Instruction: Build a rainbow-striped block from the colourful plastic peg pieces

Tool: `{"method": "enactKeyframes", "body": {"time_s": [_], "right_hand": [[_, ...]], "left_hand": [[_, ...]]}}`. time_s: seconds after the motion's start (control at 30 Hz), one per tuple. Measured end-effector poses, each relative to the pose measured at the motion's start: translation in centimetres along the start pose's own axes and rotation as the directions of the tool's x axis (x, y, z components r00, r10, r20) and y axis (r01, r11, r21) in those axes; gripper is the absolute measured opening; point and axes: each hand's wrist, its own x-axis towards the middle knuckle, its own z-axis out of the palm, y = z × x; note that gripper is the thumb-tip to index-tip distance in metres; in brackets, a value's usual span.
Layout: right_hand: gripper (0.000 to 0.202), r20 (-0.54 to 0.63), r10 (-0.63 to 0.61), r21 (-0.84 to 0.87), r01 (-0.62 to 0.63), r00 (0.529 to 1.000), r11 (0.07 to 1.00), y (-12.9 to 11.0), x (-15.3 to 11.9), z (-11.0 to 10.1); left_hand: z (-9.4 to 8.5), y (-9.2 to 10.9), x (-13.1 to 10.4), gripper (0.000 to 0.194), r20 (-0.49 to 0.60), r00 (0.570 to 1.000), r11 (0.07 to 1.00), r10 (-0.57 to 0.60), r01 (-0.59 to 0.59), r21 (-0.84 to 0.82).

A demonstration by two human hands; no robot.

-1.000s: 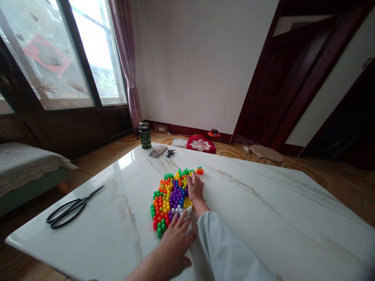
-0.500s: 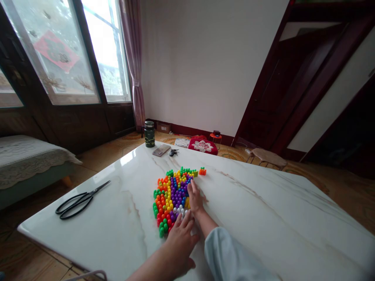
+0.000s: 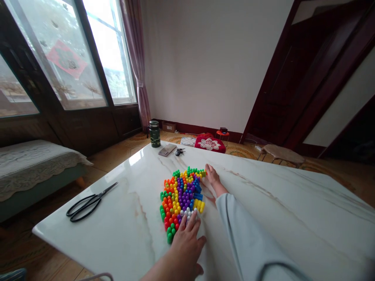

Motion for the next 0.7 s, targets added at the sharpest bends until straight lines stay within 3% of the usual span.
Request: {"method": "enactKeyframes", "body": {"time_s": [0.07,0.17,0.3,0.37,0.53,0.7], "right_hand": [[0.067,0.069,-0.017,0.053,0.013,0.998,0.999,-0.3,-0.6,0.5],[0.071,0.082,-0.048,0.099,0.04,0.995,0.994,-0.7,-2.9,0.3],[0.071,0.053,-0.069,0.083,0.064,0.996,0.994,0.4,-8.5,-2.5],[0.066,0.052,-0.079,0.025,0.078,0.995,0.997,1.8,-12.1,-4.6],[0.055,0.16,-0.185,-0.373,0.233,0.97,0.898,5.3,-20.5,-9.6],[0.059,0.248,-0.22,-0.542,0.323,0.944,0.776,5.8,-24.1,-11.5]], "left_hand": [[0.2,-0.3,0.2,0.07,-0.01,1.0,1.0,-0.003,0.003,-0.002],[0.7,-0.8,0.7,0.069,-0.049,0.999,1.0,0.003,-0.003,-0.003],[2.1,-0.1,1.6,0.068,-0.081,0.994,0.997,0.078,-0.079,-0.008],[3.4,0.8,1.8,0.072,-0.085,0.985,0.988,0.149,-0.152,-0.028],[6.2,2.6,2.0,0.086,-0.034,0.963,0.963,0.266,-0.267,-0.037],[5.9,1.6,2.6,0.08,-0.194,0.977,0.996,0.089,-0.094,-0.014]]}}
